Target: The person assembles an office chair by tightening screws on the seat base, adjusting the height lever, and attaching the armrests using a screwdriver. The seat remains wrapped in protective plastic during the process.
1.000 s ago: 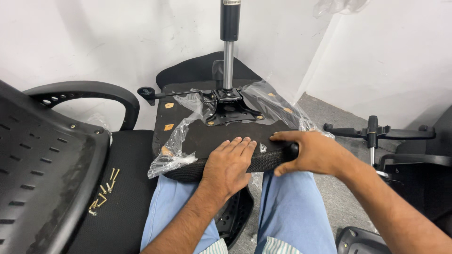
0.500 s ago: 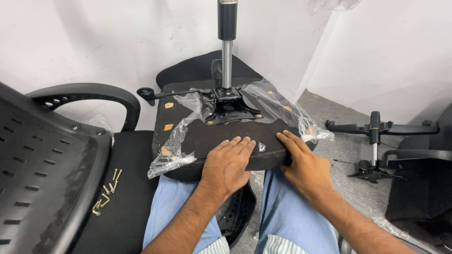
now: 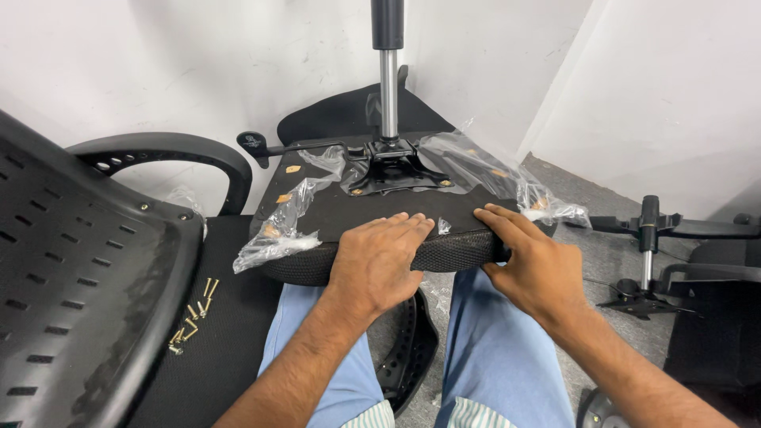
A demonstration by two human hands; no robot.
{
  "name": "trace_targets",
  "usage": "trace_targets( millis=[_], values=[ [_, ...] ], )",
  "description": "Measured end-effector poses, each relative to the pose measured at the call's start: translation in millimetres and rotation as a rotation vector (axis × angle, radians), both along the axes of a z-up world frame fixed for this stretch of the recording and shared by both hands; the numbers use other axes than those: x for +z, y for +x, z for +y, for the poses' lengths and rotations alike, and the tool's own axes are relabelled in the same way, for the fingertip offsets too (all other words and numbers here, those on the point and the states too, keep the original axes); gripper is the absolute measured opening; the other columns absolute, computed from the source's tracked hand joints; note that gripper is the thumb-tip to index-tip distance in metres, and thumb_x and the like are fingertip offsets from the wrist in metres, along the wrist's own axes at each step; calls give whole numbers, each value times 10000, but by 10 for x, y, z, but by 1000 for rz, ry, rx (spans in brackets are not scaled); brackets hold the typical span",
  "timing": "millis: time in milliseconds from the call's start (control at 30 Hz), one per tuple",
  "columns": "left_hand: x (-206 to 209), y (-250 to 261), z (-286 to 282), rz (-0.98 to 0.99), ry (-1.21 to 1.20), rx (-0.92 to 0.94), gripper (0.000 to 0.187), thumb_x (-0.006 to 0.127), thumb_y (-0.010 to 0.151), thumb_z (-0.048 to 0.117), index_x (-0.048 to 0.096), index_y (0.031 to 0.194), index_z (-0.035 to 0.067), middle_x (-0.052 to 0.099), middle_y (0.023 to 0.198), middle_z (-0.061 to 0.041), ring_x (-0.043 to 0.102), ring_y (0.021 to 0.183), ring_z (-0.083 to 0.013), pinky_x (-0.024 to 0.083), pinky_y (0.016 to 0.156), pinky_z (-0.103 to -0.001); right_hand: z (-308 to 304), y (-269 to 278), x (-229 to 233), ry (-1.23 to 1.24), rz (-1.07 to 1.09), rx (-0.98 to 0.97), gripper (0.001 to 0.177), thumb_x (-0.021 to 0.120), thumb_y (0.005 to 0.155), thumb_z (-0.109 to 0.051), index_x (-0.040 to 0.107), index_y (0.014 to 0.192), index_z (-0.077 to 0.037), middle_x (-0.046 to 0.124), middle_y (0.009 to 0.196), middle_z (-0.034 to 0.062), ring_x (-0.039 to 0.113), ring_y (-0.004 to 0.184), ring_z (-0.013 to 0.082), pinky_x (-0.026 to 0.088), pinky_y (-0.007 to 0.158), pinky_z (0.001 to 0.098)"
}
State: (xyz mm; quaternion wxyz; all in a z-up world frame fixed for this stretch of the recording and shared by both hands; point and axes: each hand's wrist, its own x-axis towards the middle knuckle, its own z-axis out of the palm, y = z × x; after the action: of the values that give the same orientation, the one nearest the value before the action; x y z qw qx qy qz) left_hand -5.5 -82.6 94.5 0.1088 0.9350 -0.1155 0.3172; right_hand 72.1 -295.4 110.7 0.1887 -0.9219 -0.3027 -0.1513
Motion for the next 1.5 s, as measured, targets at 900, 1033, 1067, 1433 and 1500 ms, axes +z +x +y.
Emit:
trace_targets(
  millis=[900, 1033, 1067, 1433, 1500],
  values=[
    [862, -103, 40, 117, -94, 27, 531, 775, 646, 132, 750, 1176, 137, 786, 995, -56, 753, 869, -232, 594, 760, -384, 28, -55, 754, -12, -89, -17, 627, 872, 635, -216, 718, 1241, -252, 757, 1152, 0, 749, 842, 239, 597, 764, 381],
    [793, -125, 23, 33, -82, -25, 567, 797, 600, 150, 741, 1163, 109, 773, 1086, -62, 745, 930, -235, 592, 774, -385, 7, -74, 698, -2, -55, -25, 611, 885, 649, -254, 713, 1234, -250, 754, 1167, -13, 755, 853, 221, 599, 778, 368],
    [770, -126, 26, 17, -70, -37, 569, 802, 604, 161, 736, 1167, 105, 770, 1103, -64, 743, 951, -232, 592, 783, -383, 2, -78, 682, 11, -72, -5, 624, 883, 639, -239, 712, 1240, -237, 750, 1183, -8, 754, 866, 221, 601, 786, 365],
    [435, -346, 275, -130, 49, -179, 610, 826, 647, 156, 688, 1231, 46, 740, 1190, -121, 710, 1113, -263, 573, 939, -387, 91, -346, 333, 93, -94, 56, 699, 885, 604, -131, 689, 1270, -215, 707, 1294, -14, 754, 860, 188, 612, 737, 323],
    [369, -386, 312, -129, 49, -194, 612, 828, 638, 140, 680, 1224, 39, 734, 1205, -121, 706, 1132, -266, 566, 967, -392, 132, -404, 273, 93, -8, 17, 758, 890, 590, -119, 679, 1308, -237, 690, 1316, -37, 753, 807, 183, 613, 723, 324]
  ],
)
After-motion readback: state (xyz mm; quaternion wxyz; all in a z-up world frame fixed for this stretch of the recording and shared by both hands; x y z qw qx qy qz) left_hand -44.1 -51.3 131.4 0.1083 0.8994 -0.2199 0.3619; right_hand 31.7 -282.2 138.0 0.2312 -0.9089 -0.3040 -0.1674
